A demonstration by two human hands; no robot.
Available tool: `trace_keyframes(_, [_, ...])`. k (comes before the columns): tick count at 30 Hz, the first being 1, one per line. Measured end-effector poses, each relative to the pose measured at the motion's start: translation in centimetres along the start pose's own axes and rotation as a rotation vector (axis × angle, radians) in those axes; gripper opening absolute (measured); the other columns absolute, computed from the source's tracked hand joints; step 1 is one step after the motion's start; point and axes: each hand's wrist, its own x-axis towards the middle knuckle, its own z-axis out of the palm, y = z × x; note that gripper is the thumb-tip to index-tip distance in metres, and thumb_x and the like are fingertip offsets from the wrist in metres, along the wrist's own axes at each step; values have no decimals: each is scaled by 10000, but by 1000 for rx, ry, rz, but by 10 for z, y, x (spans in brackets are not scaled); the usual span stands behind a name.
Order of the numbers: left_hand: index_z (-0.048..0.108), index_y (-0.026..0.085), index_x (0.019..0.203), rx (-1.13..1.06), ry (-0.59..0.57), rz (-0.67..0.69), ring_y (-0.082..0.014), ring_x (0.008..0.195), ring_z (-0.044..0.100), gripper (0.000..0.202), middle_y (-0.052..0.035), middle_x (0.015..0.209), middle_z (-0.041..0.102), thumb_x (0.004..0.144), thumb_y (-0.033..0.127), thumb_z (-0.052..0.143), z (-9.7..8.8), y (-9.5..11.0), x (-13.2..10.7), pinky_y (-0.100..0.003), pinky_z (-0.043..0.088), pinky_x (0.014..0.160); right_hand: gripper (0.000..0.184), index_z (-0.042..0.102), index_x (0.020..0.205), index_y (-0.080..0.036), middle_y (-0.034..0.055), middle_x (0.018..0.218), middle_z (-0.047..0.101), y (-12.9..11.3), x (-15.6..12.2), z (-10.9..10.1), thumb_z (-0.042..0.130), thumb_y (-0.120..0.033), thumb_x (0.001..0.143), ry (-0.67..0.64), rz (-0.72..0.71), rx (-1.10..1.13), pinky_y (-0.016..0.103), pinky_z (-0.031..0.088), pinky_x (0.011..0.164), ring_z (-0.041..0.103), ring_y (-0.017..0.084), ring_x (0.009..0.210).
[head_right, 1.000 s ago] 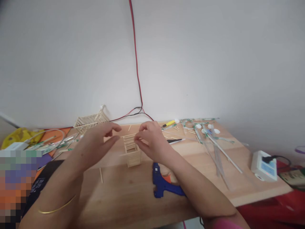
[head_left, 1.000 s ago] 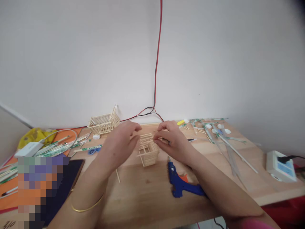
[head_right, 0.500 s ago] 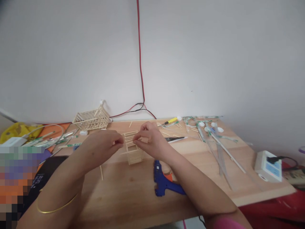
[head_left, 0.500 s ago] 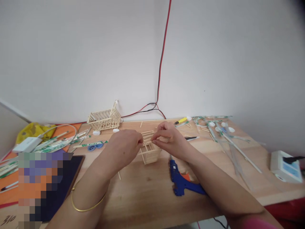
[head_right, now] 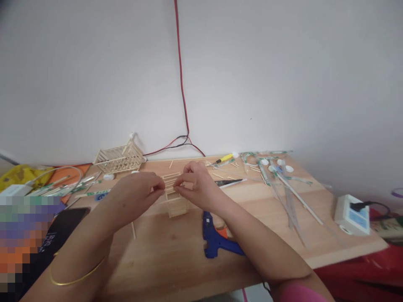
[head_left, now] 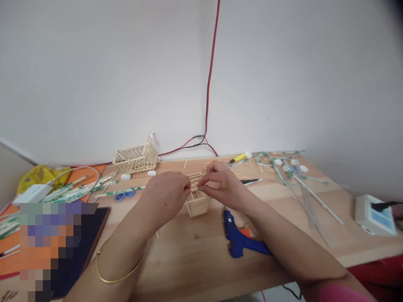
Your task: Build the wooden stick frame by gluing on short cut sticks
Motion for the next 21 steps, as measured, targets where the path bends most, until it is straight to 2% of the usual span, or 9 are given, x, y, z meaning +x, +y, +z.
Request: trace_keyframes(21, [648,179,773,20,12,36,-187,723,590,238,-53,787,682,861,221,430,5,1,2,-302,385,642,96,720,829,-233,31,832,477,-1,-2,2,626,-243,844,19,-51,-42,343,384,793,463,180,855])
